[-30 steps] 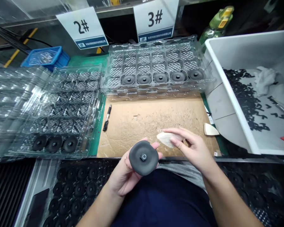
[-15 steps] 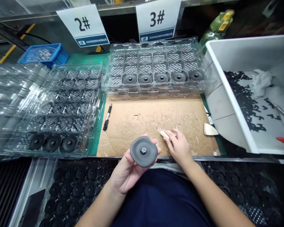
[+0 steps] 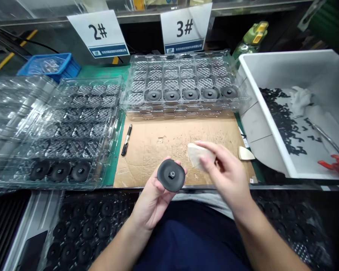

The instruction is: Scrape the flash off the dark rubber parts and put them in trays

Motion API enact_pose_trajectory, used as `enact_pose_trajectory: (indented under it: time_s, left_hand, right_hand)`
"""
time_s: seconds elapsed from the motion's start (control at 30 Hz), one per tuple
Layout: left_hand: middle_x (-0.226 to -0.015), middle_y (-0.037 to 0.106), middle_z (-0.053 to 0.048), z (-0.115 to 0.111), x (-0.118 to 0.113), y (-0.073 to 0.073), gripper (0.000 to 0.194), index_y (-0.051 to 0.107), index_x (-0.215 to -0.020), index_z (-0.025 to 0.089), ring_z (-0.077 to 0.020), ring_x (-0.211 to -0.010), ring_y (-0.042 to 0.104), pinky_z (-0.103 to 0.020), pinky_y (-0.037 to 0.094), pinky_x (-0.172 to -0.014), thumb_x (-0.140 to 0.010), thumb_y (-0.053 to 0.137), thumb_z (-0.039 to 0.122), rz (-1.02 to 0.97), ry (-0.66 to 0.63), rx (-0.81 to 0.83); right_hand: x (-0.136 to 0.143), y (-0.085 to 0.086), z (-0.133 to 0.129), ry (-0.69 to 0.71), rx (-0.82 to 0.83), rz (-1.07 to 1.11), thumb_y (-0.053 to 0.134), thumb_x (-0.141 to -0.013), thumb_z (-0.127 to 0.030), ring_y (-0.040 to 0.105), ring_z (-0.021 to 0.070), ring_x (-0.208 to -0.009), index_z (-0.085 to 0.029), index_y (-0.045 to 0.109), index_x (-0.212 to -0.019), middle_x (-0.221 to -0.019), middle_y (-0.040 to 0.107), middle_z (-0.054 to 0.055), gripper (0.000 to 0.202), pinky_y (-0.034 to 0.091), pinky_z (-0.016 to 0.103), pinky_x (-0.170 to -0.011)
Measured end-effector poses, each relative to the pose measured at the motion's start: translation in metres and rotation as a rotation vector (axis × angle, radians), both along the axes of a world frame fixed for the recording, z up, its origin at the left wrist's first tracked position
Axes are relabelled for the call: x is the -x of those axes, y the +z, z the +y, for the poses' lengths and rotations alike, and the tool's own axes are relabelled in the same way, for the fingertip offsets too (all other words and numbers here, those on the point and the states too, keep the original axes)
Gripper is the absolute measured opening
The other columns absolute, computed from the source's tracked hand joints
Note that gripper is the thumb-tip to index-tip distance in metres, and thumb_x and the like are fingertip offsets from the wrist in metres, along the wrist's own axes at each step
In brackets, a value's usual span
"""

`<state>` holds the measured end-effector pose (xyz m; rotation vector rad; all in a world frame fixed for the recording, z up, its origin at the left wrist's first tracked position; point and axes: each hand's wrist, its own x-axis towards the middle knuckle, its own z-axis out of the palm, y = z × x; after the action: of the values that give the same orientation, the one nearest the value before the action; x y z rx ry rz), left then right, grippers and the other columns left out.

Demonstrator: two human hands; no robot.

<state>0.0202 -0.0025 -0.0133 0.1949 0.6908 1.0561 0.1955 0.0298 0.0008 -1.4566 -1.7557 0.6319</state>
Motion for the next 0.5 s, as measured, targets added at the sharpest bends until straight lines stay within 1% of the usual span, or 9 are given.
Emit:
enact_pose_trajectory:
  time_s: [0.07, 0.1, 0.17, 0.23, 0.3, 0.33, 0.37, 0.47, 0.5]
  left_hand:
    - [-0.11, 0.065, -0.004, 0.001, -0.003, 0.002, 0.046, 0.061, -0.109, 0.025, -0.0196, -0.1, 0.061, -0.029, 0.048, -0.089, -0.065, 0.075, 0.028, 0.032, -0.017, 0.0]
    - [-0.109, 0.065, -0.003, 0.001, -0.004, 0.003, 0.046, 0.062, -0.108, 0.025, -0.0188, -0.099, 0.062, -0.028, 0.049, -0.088, -0.064, 0.075, 0.026, 0.045, -0.019, -0.003]
    - [-0.108, 0.065, -0.002, 0.001, -0.005, 0.005, 0.048, 0.061, -0.108, 0.026, -0.0179, -0.099, 0.061, -0.026, 0.049, -0.086, -0.062, 0.076, 0.025, 0.058, 0.008, -0.019]
    - [-0.096, 0.069, 0.0, 0.001, -0.005, 0.007, 0.052, 0.061, -0.109, 0.025, -0.0162, -0.094, 0.062, -0.022, 0.05, -0.083, -0.059, 0.078, 0.028, 0.059, 0.046, -0.046]
    - [-0.084, 0.07, 0.001, 0.0, -0.003, 0.01, 0.047, 0.063, -0.105, 0.024, -0.015, -0.09, 0.063, -0.02, 0.049, -0.083, -0.06, 0.077, 0.028, 0.071, 0.035, -0.042]
    - [-0.084, 0.07, 0.001, 0.0, -0.002, 0.011, 0.045, 0.064, -0.104, 0.024, -0.0156, -0.09, 0.063, -0.021, 0.048, -0.084, -0.061, 0.077, 0.029, 0.08, 0.019, -0.035]
    - [-0.09, 0.07, 0.001, 0.001, 0.0, 0.011, 0.046, 0.064, -0.104, 0.025, -0.0168, -0.093, 0.063, -0.023, 0.048, -0.086, -0.06, 0.077, 0.029, 0.092, 0.012, -0.03]
    - [-0.11, 0.065, -0.001, 0.002, 0.002, 0.012, 0.055, 0.062, -0.106, 0.027, -0.0197, -0.1, 0.061, -0.027, 0.048, -0.088, -0.054, 0.079, 0.031, 0.106, 0.018, -0.046]
    - [-0.11, 0.065, -0.001, 0.003, 0.002, 0.013, 0.056, 0.062, -0.107, 0.027, -0.0203, -0.1, 0.06, -0.027, 0.047, -0.088, -0.053, 0.08, 0.032, 0.107, 0.015, -0.057]
  right_hand:
    - [0.019, 0.032, -0.009, 0.254, -0.052, 0.114, 0.047, -0.087, -0.017, 0.057, 0.014, -0.091, -0.019, 0.053, -0.117, -0.105, 0.062, 0.004, 0.03, 0.046, 0.026, -0.08]
    - [0.026, 0.043, -0.011, 0.345, -0.008, 0.113, 0.046, -0.087, -0.015, 0.057, 0.0131, -0.088, -0.018, 0.054, -0.114, -0.101, 0.063, 0.004, 0.029, 0.046, 0.025, -0.079]
    - [0.036, 0.055, -0.011, 0.515, 0.101, 0.05, 0.045, -0.087, -0.012, 0.058, 0.0112, -0.08, -0.019, 0.059, -0.105, -0.089, 0.064, 0.001, 0.025, 0.046, 0.022, -0.073]
    - [0.041, 0.055, -0.007, 0.504, 0.112, 0.001, 0.044, -0.087, -0.013, 0.057, 0.011, -0.078, -0.019, 0.062, -0.101, -0.085, 0.063, 0.001, 0.023, 0.045, 0.022, -0.071]
    - [0.043, 0.051, -0.004, 0.383, -0.023, 0.047, 0.042, -0.089, -0.016, 0.057, 0.0124, -0.078, -0.015, 0.06, -0.108, -0.086, 0.063, 0.004, 0.026, 0.045, 0.025, -0.073]
    - [0.043, 0.05, -0.004, 0.349, -0.072, 0.094, 0.041, -0.089, -0.016, 0.056, 0.0129, -0.079, -0.013, 0.058, -0.111, -0.088, 0.062, 0.005, 0.028, 0.046, 0.026, -0.075]
    - [0.042, 0.049, -0.005, 0.361, -0.072, 0.138, 0.041, -0.089, -0.016, 0.057, 0.0126, -0.079, -0.012, 0.056, -0.114, -0.089, 0.062, 0.006, 0.029, 0.046, 0.025, -0.075]
    - [0.039, 0.05, -0.007, 0.549, 0.115, 0.172, 0.045, -0.088, -0.012, 0.057, 0.0088, -0.077, -0.018, 0.061, -0.104, -0.085, 0.063, 0.001, 0.024, 0.046, 0.019, -0.072]
    - [0.039, 0.05, -0.007, 0.537, 0.142, 0.159, 0.046, -0.087, -0.013, 0.057, 0.0083, -0.077, -0.019, 0.063, -0.1, -0.084, 0.063, -0.001, 0.022, 0.046, 0.019, -0.072]
